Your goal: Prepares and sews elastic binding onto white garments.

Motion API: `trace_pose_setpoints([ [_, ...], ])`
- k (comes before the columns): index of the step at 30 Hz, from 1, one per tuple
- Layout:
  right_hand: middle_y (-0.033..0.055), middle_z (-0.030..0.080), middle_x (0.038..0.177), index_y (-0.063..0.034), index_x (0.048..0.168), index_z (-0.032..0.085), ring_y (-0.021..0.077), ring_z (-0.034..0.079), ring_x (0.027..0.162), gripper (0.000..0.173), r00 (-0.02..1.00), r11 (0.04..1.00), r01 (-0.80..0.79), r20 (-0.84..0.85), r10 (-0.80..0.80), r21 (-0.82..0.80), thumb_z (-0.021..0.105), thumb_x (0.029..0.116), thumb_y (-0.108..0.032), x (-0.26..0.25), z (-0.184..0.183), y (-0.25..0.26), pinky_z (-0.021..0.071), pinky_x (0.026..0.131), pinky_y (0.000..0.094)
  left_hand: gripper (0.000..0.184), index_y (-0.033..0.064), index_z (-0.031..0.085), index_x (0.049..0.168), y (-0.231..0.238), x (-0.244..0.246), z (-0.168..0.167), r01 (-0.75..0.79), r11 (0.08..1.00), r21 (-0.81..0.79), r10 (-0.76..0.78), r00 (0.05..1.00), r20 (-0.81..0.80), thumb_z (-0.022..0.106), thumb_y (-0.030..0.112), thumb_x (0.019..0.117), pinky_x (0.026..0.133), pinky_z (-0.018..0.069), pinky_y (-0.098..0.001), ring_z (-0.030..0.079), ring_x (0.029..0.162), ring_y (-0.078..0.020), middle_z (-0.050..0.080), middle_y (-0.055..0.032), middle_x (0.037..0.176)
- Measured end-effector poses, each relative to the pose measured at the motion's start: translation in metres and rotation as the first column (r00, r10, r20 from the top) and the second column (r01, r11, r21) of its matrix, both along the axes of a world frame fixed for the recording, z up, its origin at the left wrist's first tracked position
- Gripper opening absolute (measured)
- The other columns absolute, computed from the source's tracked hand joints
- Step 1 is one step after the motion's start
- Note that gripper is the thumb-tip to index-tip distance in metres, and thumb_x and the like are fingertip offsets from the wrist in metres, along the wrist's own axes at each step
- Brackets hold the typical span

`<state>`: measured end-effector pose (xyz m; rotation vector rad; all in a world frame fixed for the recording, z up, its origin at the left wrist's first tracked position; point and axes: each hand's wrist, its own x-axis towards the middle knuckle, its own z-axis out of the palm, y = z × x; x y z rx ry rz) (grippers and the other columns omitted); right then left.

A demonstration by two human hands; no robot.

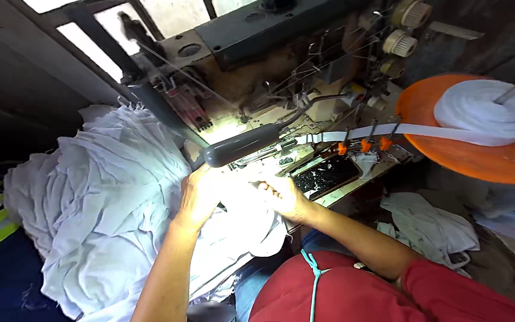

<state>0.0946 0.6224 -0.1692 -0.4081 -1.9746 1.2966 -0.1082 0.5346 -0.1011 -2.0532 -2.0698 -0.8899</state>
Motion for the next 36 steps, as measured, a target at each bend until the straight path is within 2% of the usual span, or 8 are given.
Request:
trace_pose_setpoints([
  [4,0.0032,0.066,0.079,0.0029,0.112,0.070,0.0013,0.058,0.066,0.022,0.997,0.997,0.076,-0.034,-0.076,0.016,0.059,0.0975,-0.008,0.006,-0.009,0.006,0.0502,0.064,0.0163,0.013,-0.0001,0.071,0.087,0.004,0.006,-0.004,0.056,0.995,0.087,-0.055,0.998,-0.013,0.062,0.009,0.0906,0.067,0.0533,-0.0421,0.066,0.074,-0.0233,0.068,-0.0124,0.083],
  [10,0.0086,0.074,0.093,0.0007,0.119,0.070,0.0133,0.071,0.082,0.027,0.993,0.949,0.121,-0.034,-0.116,0.290,0.061,0.0979,-0.013,-0.007,-0.011,-0.005,0.0588,0.077,0.0290,0.013,0.0016,0.071,0.088,0.008,0.010,-0.001,0.109,0.991,0.081,-0.109,0.994,0.000,0.063,0.011,0.0912,0.070,0.0535,-0.0390,0.065,0.076,-0.0213,0.065,-0.0096,0.083],
  [18,0.0066,0.068,0.073,-0.0001,0.110,0.073,0.0140,0.065,0.064,0.024,0.996,0.957,0.057,0.055,-0.076,0.283,0.056,0.1007,-0.015,-0.015,-0.007,0.003,0.0559,0.065,0.0314,0.019,0.0017,0.073,0.097,-0.006,0.005,0.003,0.097,0.995,0.021,-0.093,0.988,-0.121,0.056,0.010,0.0972,0.090,0.0531,-0.0437,0.066,0.102,-0.0284,0.070,-0.0130,0.105],
  [23,0.0063,0.068,0.073,-0.0025,0.119,0.072,0.0169,0.064,0.064,0.029,0.985,0.938,0.058,0.135,-0.110,0.342,0.057,0.0998,-0.018,-0.011,0.002,0.002,0.0547,0.065,0.0364,0.016,-0.0002,0.072,0.087,-0.013,0.020,0.002,0.059,0.978,0.199,-0.014,0.975,-0.222,0.058,0.002,0.0925,0.081,0.0514,-0.0436,0.065,0.091,-0.0309,0.069,-0.0143,0.093],
  [26,0.0060,0.068,0.072,-0.0025,0.125,0.070,0.0175,0.063,0.063,0.033,0.978,0.925,0.055,0.168,-0.126,0.375,0.058,0.1001,-0.020,-0.009,0.007,0.003,0.0538,0.064,0.0374,0.016,-0.0013,0.073,0.095,-0.022,0.035,0.000,-0.006,0.988,0.153,0.034,0.984,-0.176,0.058,0.003,0.0932,0.084,0.0529,-0.0445,0.067,0.091,-0.0317,0.070,-0.0155,0.093],
  [29,0.0055,0.067,0.072,-0.0013,0.131,0.067,0.0157,0.061,0.061,0.037,0.979,0.917,0.070,0.147,-0.138,0.393,0.057,0.1002,-0.019,-0.007,0.004,0.002,0.0528,0.062,0.0339,0.024,-0.0013,0.073,0.111,-0.029,0.050,-0.008,-0.120,0.989,0.085,0.133,0.976,-0.171,0.058,0.008,0.0937,0.090,0.0538,-0.0477,0.068,0.106,-0.0337,0.072,-0.0176,0.114],
  [32,0.0061,0.071,0.082,0.0004,0.129,0.067,0.0125,0.065,0.069,0.036,0.982,0.894,0.179,-0.014,-0.190,0.410,0.061,0.0971,-0.016,-0.002,-0.016,-0.002,0.0545,0.064,0.0271,0.031,0.0019,0.072,0.120,-0.029,0.058,-0.020,-0.171,0.980,0.100,0.188,0.962,-0.199,0.058,0.015,0.0954,0.090,0.0504,-0.0520,0.065,0.113,-0.0352,0.069,-0.0180,0.122],
  [36,0.0147,0.073,0.105,0.0057,0.121,0.065,0.0168,0.071,0.097,0.034,0.982,0.931,0.188,-0.035,-0.187,0.312,0.064,0.0969,-0.018,0.005,-0.035,-0.011,0.0580,0.085,0.0283,0.033,0.0042,0.072,0.122,-0.022,0.058,-0.028,-0.208,0.968,0.141,0.236,0.947,-0.219,0.058,0.019,0.0957,0.089,0.0487,-0.0518,0.063,0.113,-0.0361,0.068,-0.0181,0.120],
])
